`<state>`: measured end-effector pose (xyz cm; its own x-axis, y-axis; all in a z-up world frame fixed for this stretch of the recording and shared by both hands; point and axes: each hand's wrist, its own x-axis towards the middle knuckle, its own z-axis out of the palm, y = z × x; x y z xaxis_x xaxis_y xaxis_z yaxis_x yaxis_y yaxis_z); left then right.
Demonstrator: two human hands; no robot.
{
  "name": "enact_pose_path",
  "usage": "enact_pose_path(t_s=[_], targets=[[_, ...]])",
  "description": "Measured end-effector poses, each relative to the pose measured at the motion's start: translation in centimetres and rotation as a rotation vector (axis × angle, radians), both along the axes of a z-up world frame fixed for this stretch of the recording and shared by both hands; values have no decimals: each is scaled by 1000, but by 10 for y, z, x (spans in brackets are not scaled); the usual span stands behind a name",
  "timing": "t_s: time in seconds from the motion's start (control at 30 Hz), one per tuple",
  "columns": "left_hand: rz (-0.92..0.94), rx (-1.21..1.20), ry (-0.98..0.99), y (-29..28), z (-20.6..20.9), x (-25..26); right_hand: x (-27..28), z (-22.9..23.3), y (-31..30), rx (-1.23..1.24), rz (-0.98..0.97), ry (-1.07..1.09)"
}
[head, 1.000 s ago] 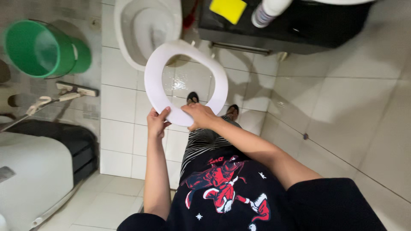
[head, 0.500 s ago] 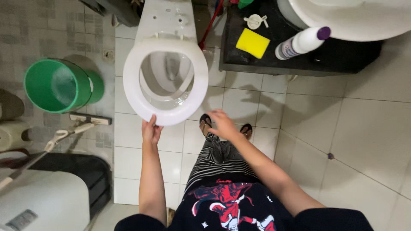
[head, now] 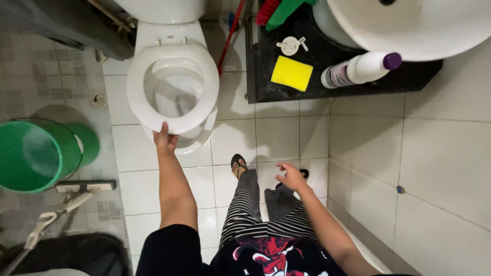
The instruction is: The person unscrews and removes a white toilet seat from a toilet bowl by hand and places it, along with a beige toilet seat, into a black trash bag on the floor.
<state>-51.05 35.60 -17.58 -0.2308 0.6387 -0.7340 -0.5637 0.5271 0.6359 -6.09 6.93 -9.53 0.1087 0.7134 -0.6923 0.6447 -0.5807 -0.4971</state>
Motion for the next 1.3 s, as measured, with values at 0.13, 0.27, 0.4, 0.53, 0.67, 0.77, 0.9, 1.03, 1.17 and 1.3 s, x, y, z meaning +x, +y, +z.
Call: enact_pose_path(t_s=[0.13, 0.27, 0.4, 0.53, 0.67, 0.77, 0.9, 1.03, 1.17, 1.3], targets=[[103, -23, 39, -13, -17, -1, -13, -16, 2, 19, -111, 75], [187, -374, 163, -13, -39, 5, -35, -31, -3, 22, -101, 73], [372, -386, 164, -27, -50, 23, -42, -46, -7, 40, -61, 83], [419, -421, 78, -31, -66, 27, -42, -60, -10, -4, -88, 86], [462, -519, 156, -35, -69, 26, -38, -64, -14, -29, -78, 48], [487, -609, 164, -40, -58, 26, -35, -59, -21, -46, -77, 56], [137, -152, 590, -59, -36, 45, -26, -45, -22, -1, -80, 79], [-500, -76, 995, -99, -14, 90, -14, -34, -16, 165, -77, -5], [-724, 123, 927, -142, 14, 155, 18, -34, -7, 184, -270, 56], [-696, 431, 955, -152, 69, 239, 62, -35, -8, 206, -337, 93]])
